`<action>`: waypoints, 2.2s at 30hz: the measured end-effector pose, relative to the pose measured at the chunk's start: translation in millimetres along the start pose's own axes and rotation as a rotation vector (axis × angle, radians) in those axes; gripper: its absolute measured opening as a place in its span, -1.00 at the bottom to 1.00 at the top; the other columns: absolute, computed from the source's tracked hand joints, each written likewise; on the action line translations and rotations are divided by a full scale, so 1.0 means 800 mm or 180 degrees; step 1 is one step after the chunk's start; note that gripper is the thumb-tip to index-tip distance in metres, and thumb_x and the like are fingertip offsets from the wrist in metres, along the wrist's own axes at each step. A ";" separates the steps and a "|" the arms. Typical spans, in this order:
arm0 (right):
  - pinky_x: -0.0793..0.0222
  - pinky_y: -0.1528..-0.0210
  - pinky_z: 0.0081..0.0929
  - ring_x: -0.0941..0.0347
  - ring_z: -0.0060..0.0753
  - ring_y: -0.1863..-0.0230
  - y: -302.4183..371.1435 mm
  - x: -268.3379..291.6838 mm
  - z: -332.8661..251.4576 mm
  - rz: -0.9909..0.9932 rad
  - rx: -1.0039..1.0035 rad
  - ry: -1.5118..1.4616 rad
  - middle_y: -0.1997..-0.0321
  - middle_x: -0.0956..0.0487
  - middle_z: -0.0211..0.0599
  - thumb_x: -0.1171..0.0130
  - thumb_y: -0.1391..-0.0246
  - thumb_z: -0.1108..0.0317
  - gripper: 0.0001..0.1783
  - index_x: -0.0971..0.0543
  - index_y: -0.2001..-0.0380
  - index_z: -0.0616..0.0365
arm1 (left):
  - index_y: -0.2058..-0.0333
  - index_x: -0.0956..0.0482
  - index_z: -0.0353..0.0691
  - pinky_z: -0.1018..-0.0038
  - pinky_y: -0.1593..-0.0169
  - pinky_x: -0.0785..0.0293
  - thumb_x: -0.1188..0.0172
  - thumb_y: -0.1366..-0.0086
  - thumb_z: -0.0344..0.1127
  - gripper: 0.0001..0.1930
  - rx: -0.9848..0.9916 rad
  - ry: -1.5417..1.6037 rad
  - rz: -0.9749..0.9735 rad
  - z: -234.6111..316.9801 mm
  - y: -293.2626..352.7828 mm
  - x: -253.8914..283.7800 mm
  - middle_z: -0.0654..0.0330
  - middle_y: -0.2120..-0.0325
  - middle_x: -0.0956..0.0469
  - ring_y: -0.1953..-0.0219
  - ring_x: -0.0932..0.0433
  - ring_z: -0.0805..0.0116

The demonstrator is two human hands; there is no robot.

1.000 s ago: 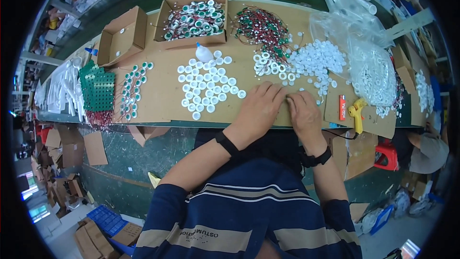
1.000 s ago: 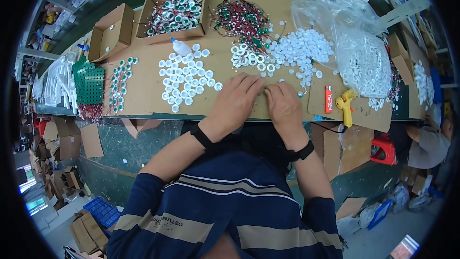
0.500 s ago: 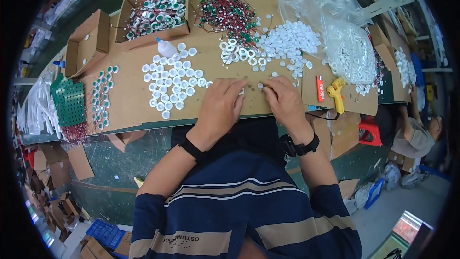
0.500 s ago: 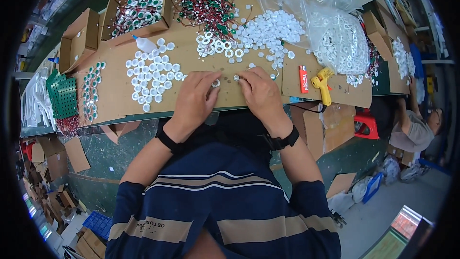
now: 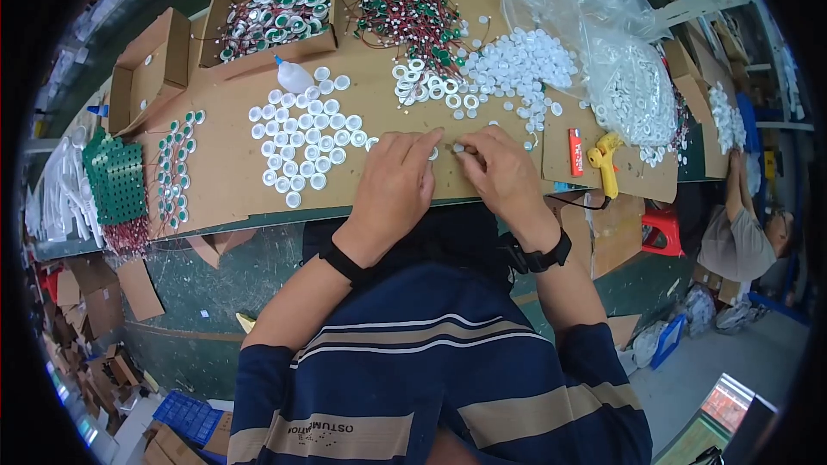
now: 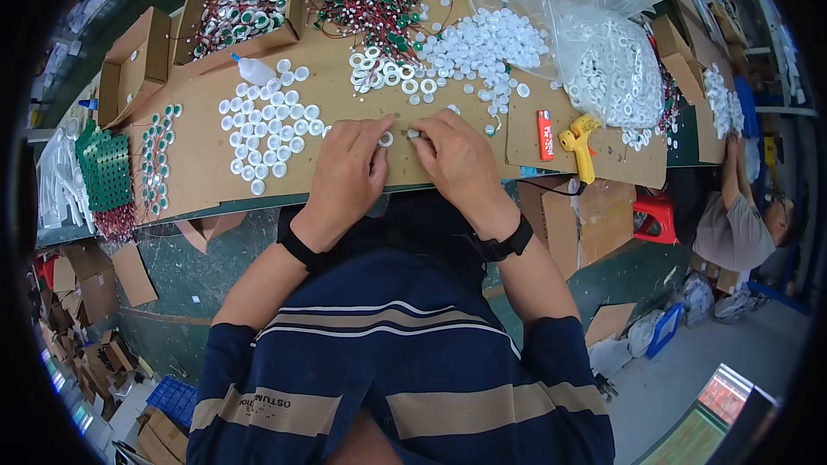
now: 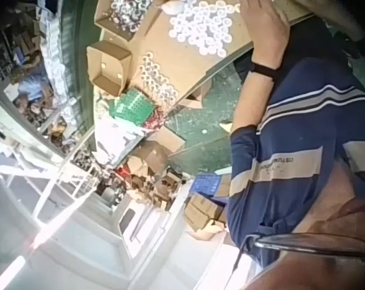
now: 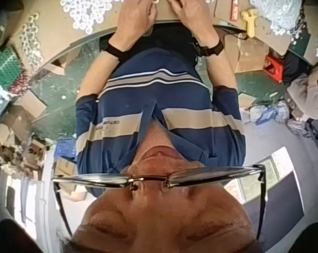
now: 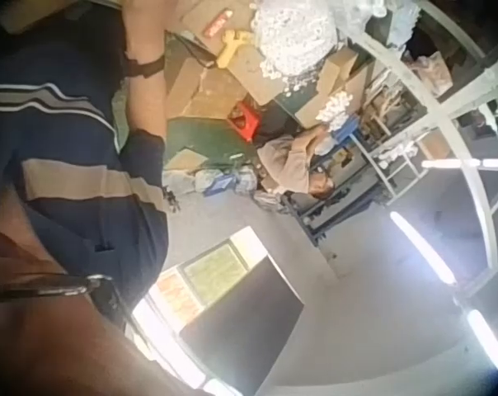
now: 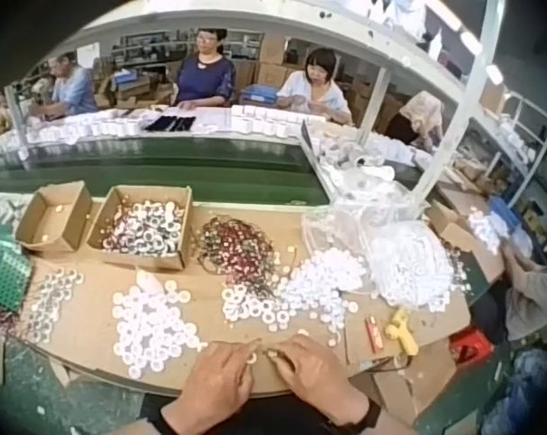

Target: The person picks up white plastic rings and small white caps by hand, presses them together, and places the assembled units onto the table. After repeating this process, the person moves a green circuit board and places the finished units into a cardboard box.

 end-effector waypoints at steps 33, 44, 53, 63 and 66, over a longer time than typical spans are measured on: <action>-0.69 0.00 -0.09 -0.74 0.03 0.04 -0.012 -0.028 -0.021 0.0054 0.0871 -0.0267 0.10 -0.76 -0.19 -0.51 -0.25 0.54 -0.73 -0.86 -0.01 0.16 | -0.42 -0.60 -0.28 0.02 -0.26 -0.58 -0.39 -0.35 -0.55 -0.36 0.0065 -0.0068 0.0022 -0.003 -0.001 0.000 -0.03 -0.01 -0.66 -0.14 -0.61 -0.12; -0.69 0.04 -0.17 -0.75 0.01 0.08 -0.008 -0.026 -0.025 0.0181 0.0910 -0.0203 0.11 -0.80 -0.15 -0.52 -0.26 0.54 -0.77 -0.88 0.03 0.21 | -0.43 -0.60 -0.28 0.03 -0.26 -0.57 -0.38 -0.36 -0.55 -0.36 0.0106 0.0003 0.0004 -0.003 0.002 0.000 -0.03 0.01 -0.66 -0.14 -0.61 -0.11; -0.67 0.05 -0.30 -0.76 -0.18 0.17 -0.026 -0.028 -0.009 -0.0354 -0.0092 -0.0781 0.10 -0.84 -0.13 -0.54 -0.24 0.52 -0.74 -0.88 0.01 0.29 | -0.42 -0.61 -0.28 0.02 -0.25 -0.57 -0.38 -0.38 -0.56 -0.38 0.0096 0.0092 0.0036 -0.005 0.001 0.001 -0.03 0.04 -0.66 -0.11 -0.62 -0.11; -0.67 0.07 -0.32 -0.75 -0.22 0.19 -0.031 -0.028 -0.010 -0.0521 -0.0533 -0.0680 0.14 -0.83 -0.14 -0.57 -0.21 0.50 -0.74 -0.88 0.03 0.30 | -0.42 -0.62 -0.28 0.03 -0.24 -0.58 -0.38 -0.39 -0.55 -0.39 0.0155 0.0158 0.0050 -0.007 0.000 0.002 -0.03 0.06 -0.67 -0.10 -0.62 -0.10; -0.67 0.07 -0.31 -0.76 -0.16 0.19 -0.031 -0.027 -0.012 -0.0500 -0.0211 -0.0582 0.12 -0.83 -0.13 -0.55 -0.22 0.51 -0.76 -0.88 0.05 0.30 | -0.42 -0.62 -0.28 0.03 -0.24 -0.58 -0.38 -0.40 -0.55 -0.40 0.0128 0.0111 0.0079 -0.005 0.001 0.004 -0.03 0.06 -0.67 -0.10 -0.62 -0.10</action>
Point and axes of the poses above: each hand's wrist, its own y-axis away from the middle knuckle, its own x-axis out of the back of the hand, z = x × y, the point moved 6 cm from there along -y, towards the middle knuckle
